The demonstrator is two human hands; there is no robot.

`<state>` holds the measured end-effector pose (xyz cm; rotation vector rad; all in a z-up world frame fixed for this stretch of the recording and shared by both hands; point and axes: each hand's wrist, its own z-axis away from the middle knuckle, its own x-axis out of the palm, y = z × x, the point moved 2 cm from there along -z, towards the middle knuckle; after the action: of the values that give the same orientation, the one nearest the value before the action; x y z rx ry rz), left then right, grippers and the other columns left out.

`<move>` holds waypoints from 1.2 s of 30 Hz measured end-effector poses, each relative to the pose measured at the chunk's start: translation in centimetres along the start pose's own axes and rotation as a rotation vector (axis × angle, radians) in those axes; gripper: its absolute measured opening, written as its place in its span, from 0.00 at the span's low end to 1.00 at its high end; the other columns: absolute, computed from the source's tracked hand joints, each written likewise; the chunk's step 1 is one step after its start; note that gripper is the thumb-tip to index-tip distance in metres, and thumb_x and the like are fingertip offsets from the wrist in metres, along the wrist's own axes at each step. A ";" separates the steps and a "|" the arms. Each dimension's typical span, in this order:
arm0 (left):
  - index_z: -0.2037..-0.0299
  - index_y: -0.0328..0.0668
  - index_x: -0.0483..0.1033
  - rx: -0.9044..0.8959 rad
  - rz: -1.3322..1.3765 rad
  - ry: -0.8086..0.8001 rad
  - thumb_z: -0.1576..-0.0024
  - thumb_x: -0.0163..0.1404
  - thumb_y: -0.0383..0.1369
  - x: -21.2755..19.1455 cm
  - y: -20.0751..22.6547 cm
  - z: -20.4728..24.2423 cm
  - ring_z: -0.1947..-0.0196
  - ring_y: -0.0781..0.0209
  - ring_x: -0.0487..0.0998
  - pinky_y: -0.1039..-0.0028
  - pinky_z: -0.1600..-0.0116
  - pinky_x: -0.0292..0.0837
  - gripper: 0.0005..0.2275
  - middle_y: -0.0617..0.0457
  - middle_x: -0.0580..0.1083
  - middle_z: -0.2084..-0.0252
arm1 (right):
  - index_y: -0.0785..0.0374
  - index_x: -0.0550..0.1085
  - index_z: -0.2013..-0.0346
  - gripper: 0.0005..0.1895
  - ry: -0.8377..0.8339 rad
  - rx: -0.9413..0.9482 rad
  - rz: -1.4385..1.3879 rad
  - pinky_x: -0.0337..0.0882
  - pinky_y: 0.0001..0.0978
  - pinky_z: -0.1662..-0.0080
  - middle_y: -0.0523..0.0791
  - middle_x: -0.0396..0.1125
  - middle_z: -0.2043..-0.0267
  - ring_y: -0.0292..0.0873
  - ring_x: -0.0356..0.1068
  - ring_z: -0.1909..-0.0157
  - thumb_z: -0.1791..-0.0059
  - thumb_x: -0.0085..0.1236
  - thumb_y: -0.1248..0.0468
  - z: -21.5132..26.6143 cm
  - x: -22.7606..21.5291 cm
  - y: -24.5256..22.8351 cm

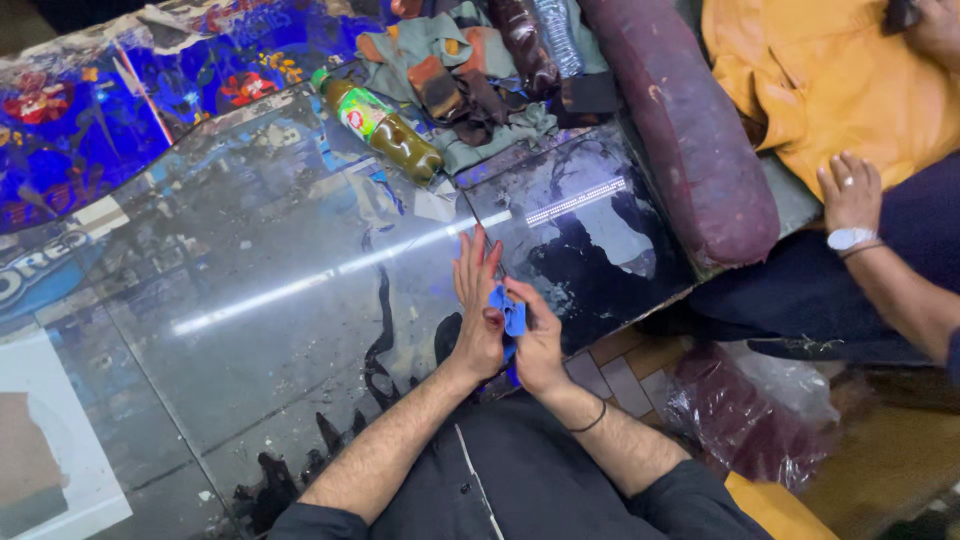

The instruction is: The person wipes a large reflective surface with a blue cloth, moving across different sections. The person then picks up two bottles and hands them to another person. Finally, the person handles a plastic-wrapped item on the floor.

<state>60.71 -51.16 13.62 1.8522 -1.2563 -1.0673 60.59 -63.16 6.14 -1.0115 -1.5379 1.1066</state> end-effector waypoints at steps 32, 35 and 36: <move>0.28 0.45 0.48 -0.806 0.289 0.510 0.48 0.61 0.46 -6.6 -20.1 -12.5 0.54 0.55 0.77 0.66 0.64 0.81 0.42 0.42 0.67 0.43 | 0.64 0.74 0.51 0.30 0.200 -0.083 1.565 0.71 0.52 0.48 0.53 0.67 0.48 0.58 0.68 0.44 0.58 0.68 0.47 -40.2 -3.1 -2.6; 0.27 0.43 0.46 -0.790 0.163 0.571 0.52 0.64 0.47 -7.3 -20.2 -15.3 0.58 0.49 0.79 0.64 0.68 0.79 0.47 0.40 0.70 0.45 | 0.63 0.73 0.49 0.30 0.321 -0.426 1.389 0.71 0.52 0.52 0.53 0.67 0.52 0.58 0.69 0.49 0.59 0.69 0.49 -38.5 -2.9 -3.9; 0.27 0.42 0.45 -0.801 0.113 0.566 0.53 0.66 0.47 -7.6 -20.3 -15.9 0.58 0.49 0.79 0.64 0.68 0.79 0.49 0.40 0.71 0.46 | 0.62 0.73 0.48 0.31 0.374 -0.546 1.299 0.71 0.52 0.53 0.52 0.67 0.53 0.58 0.69 0.51 0.59 0.70 0.50 -37.0 -3.1 -4.2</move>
<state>81.55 -36.22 5.64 1.2911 -0.4784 -0.7389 96.90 -60.66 14.45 -2.6111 -0.7586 1.1685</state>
